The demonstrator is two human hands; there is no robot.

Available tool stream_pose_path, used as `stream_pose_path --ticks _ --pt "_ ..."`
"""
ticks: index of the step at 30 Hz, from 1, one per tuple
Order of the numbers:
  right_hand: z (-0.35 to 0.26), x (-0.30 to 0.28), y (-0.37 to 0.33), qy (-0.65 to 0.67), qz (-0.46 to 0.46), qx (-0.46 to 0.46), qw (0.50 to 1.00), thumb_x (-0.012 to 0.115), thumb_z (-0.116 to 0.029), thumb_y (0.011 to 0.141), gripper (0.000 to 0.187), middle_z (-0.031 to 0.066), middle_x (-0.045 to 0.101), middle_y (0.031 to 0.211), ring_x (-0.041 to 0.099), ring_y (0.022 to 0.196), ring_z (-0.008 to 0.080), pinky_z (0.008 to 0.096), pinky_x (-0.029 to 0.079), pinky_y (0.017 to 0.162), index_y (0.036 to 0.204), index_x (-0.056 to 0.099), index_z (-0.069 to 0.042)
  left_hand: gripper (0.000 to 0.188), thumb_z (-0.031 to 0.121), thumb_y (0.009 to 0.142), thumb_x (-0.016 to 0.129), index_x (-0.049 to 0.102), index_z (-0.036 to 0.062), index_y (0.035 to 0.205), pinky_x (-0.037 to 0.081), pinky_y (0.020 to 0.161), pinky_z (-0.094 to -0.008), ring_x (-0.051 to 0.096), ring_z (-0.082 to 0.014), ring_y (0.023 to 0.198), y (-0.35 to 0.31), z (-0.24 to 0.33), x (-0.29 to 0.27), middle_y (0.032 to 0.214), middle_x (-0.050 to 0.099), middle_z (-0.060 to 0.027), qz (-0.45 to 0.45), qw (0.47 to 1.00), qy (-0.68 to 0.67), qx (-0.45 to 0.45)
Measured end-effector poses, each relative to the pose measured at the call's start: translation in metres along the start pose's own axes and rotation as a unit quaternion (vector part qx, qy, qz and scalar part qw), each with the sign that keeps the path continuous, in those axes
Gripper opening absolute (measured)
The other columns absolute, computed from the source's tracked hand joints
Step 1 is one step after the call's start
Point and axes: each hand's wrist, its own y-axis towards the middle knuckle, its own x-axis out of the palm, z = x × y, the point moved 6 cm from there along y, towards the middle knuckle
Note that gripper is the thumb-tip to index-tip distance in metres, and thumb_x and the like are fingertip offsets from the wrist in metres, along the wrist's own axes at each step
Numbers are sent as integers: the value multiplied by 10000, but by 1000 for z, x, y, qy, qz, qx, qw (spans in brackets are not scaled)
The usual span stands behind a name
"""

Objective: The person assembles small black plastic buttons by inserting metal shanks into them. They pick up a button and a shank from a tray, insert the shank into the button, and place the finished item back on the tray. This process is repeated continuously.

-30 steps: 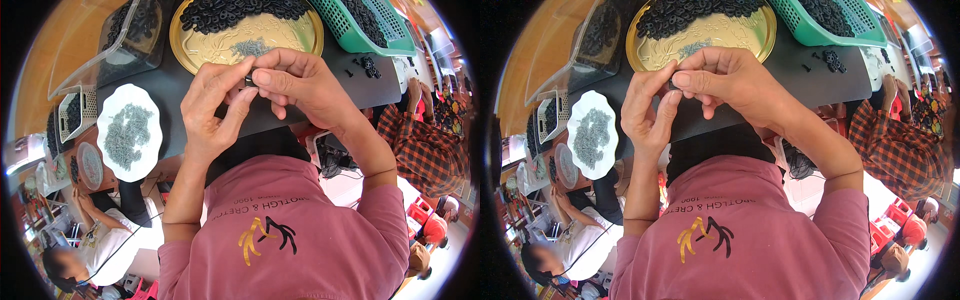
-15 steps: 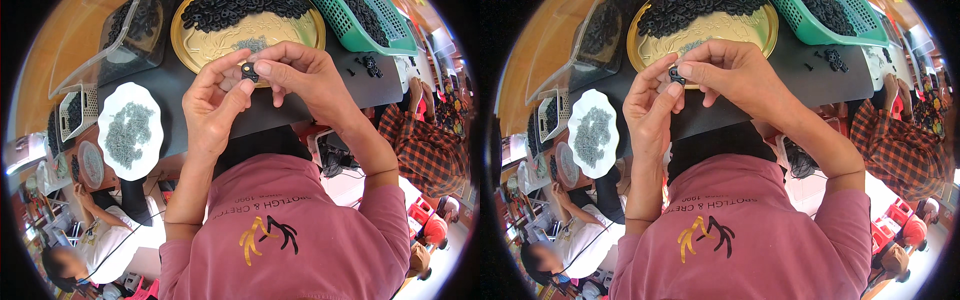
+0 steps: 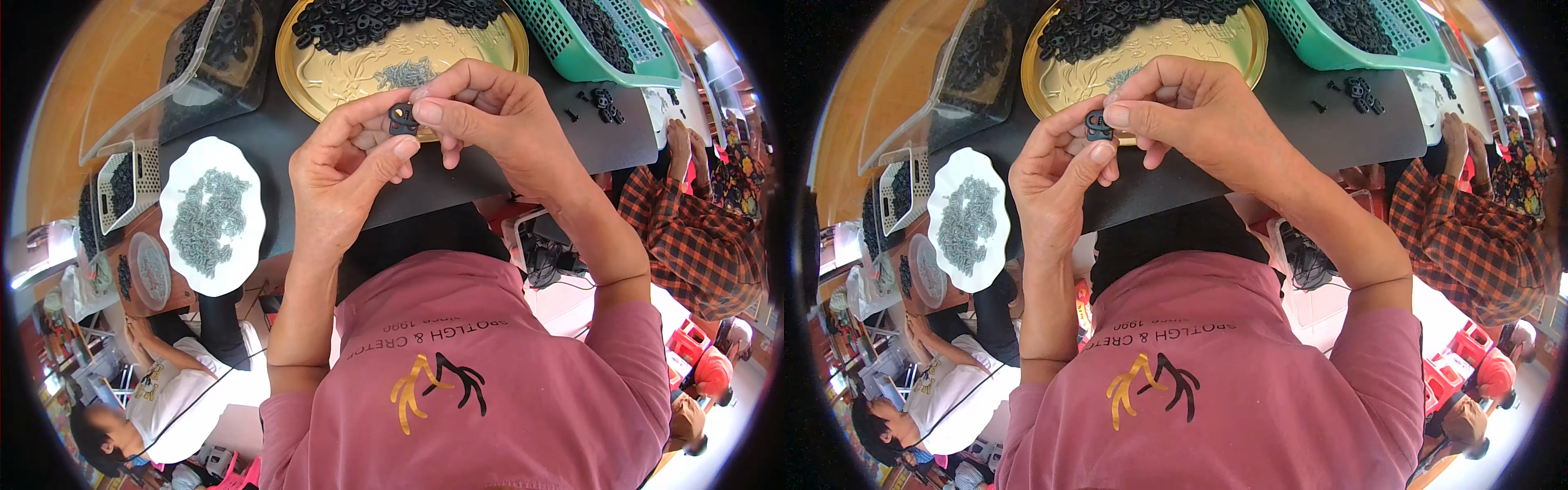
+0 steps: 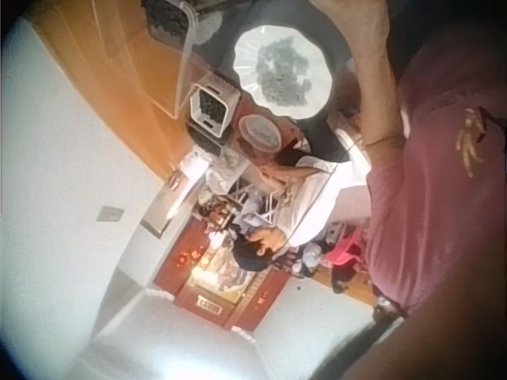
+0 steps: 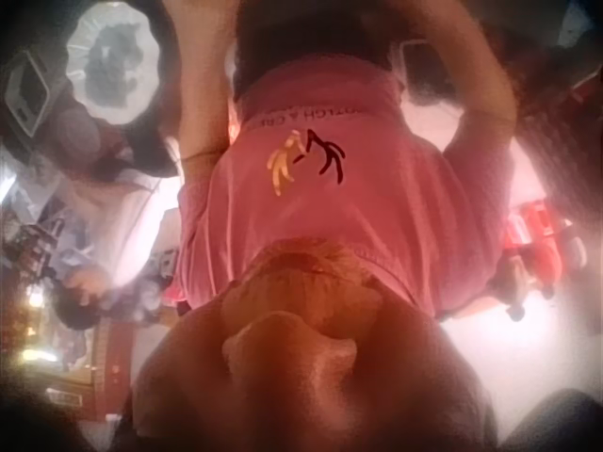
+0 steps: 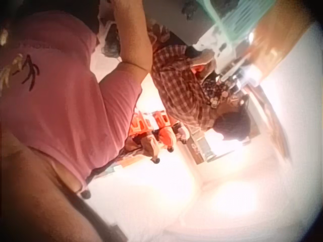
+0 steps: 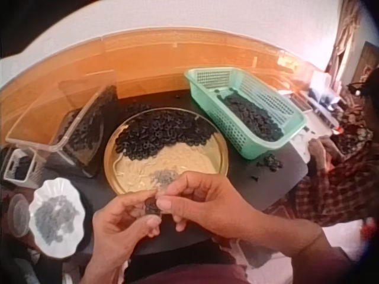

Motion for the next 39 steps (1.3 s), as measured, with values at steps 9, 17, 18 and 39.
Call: stream_pose_path --ticks 9,17,18,39 --pt "-1 4 -1 -27 -10 -46 999 671 -124 889 136 31 648 832 591 701 70 217 506 617 946 645 -4 326 53 845 704 629 -26 1152 440 578 -185 549 -67 653 1 -2 0 833 639 -44 -7 997 -77 -24" --pt "0 4 -2 -50 -43 -53 996 653 -100 897 115 38 649 863 599 739 78 222 511 644 934 634 7 328 71 832 718 641 -17 1138 415 577 -174 529 -55 645 0 2 -3 800 630 -12 -27 997 -26 -68" --pt "1 4 -2 -45 -47 -51 997 652 -98 897 113 39 649 865 599 741 79 223 513 643 934 633 7 325 65 834 716 640 -18 1139 416 578 -173 529 -54 646 0 2 -4 799 629 -11 -30 997 -21 -69" --pt "-3 1 8 -8 -75 23 997 711 -218 864 293 58 648 845 610 693 108 222 496 603 1027 582 -12 344 -93 777 707 621 -28 1104 485 762 -232 592 -105 882 14 17 -7 972 607 -47 -114 968 211 76"
